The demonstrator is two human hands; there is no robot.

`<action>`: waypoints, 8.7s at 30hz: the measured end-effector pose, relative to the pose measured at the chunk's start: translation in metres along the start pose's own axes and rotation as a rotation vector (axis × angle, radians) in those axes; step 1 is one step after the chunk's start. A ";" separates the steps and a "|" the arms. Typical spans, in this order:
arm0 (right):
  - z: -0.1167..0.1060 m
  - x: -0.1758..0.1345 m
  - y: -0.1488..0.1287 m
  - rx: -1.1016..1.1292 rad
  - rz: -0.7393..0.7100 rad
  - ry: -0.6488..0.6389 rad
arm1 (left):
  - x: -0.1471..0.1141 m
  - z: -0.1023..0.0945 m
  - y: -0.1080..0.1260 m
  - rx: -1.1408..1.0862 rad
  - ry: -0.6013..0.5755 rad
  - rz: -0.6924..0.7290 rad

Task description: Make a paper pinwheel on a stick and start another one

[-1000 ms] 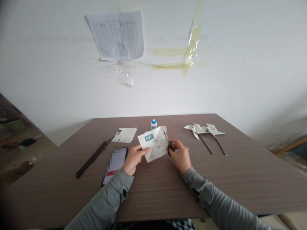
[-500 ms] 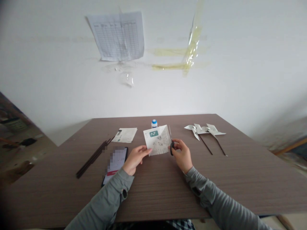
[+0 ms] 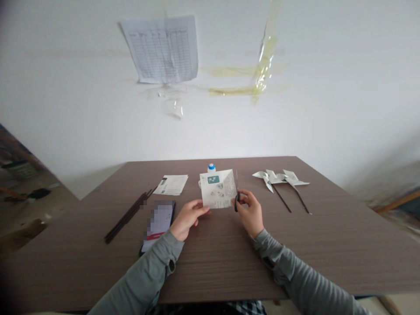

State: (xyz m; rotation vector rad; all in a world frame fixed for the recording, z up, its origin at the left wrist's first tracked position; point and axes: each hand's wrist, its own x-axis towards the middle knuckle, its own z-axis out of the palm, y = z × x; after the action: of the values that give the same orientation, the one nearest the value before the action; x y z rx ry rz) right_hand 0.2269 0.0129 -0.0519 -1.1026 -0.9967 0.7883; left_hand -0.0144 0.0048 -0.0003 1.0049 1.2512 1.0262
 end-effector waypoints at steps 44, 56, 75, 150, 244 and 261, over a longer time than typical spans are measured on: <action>0.008 -0.008 -0.012 -0.130 0.014 -0.188 | -0.007 0.010 0.001 -0.072 0.008 0.015; 0.003 -0.002 -0.009 -0.111 0.002 -0.185 | -0.009 0.010 0.007 -0.067 0.022 -0.013; 0.007 -0.008 -0.007 -0.096 -0.036 -0.150 | -0.004 0.010 -0.002 -0.050 0.019 0.039; -0.002 -0.022 -0.006 -0.071 0.337 -0.750 | 0.005 -0.006 0.007 -0.327 0.320 0.200; -0.001 -0.021 -0.005 -0.136 0.271 -0.715 | 0.004 -0.004 0.011 -0.349 0.314 0.194; 0.002 -0.022 -0.006 -0.133 0.263 -0.687 | 0.006 -0.006 0.007 -0.336 0.295 0.208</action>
State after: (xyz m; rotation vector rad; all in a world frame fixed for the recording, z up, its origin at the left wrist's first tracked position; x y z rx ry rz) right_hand 0.2176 -0.0081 -0.0509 -1.1098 -1.5074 1.3839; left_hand -0.0201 0.0130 0.0044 0.7500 1.1712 1.5343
